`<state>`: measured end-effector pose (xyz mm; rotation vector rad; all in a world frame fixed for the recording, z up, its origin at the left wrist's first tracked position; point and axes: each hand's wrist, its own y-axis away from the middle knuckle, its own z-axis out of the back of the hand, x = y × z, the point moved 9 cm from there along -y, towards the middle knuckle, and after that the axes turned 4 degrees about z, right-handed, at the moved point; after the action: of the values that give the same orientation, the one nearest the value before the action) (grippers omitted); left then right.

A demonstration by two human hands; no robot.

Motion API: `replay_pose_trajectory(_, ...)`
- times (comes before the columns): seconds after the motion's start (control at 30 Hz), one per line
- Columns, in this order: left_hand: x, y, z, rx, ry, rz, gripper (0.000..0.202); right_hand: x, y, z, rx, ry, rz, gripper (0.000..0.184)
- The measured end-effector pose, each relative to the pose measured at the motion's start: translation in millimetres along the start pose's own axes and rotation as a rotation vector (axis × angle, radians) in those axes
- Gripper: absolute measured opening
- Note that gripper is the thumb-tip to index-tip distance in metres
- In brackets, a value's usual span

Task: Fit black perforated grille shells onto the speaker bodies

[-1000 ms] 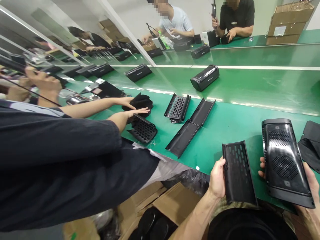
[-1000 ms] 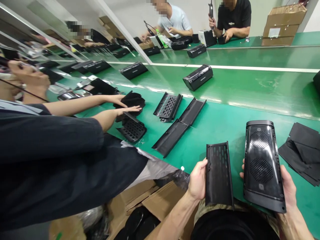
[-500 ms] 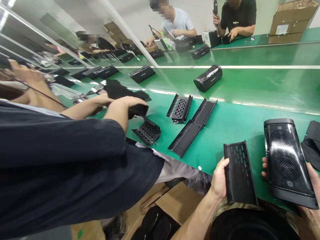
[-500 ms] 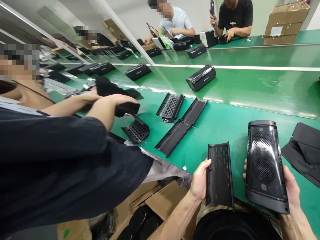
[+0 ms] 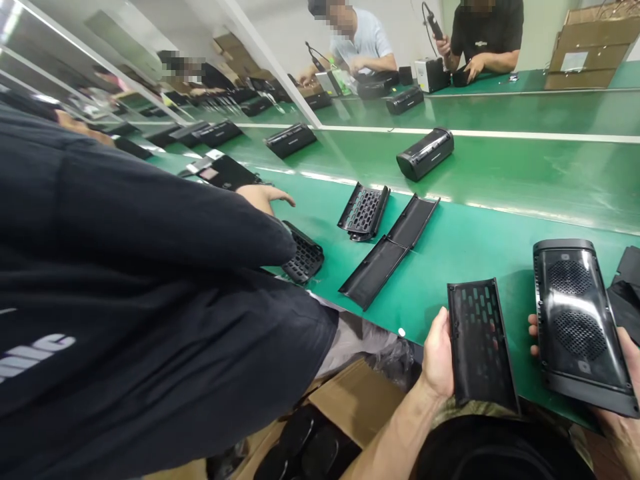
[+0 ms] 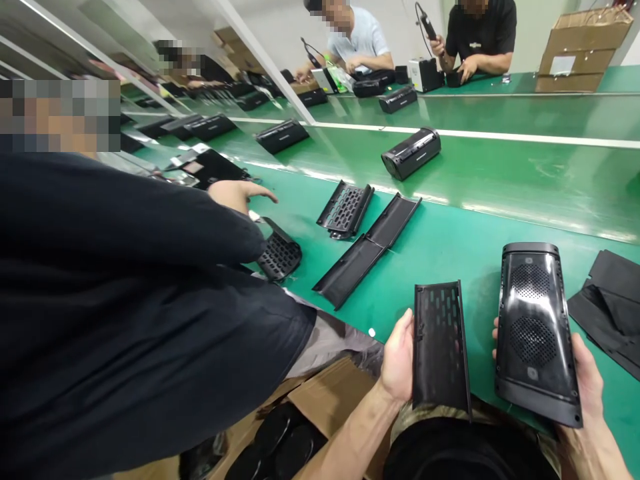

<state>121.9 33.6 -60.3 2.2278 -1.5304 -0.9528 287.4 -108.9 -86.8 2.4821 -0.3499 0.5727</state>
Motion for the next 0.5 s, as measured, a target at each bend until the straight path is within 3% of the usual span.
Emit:
replay_pose_trajectory(0.23, -2, 2, -4.3, 0.03, 0.076, 0.024, 0.057, 7, 7, -21, -0.048, -0.055, -0.038, 0.073)
replay_pose_trajectory(0.5, 5, 6, -18.8, 0.089, 0.169, 0.037, 0.078, 12, 5, -18, -0.034, 0.014, 0.038, 0.076)
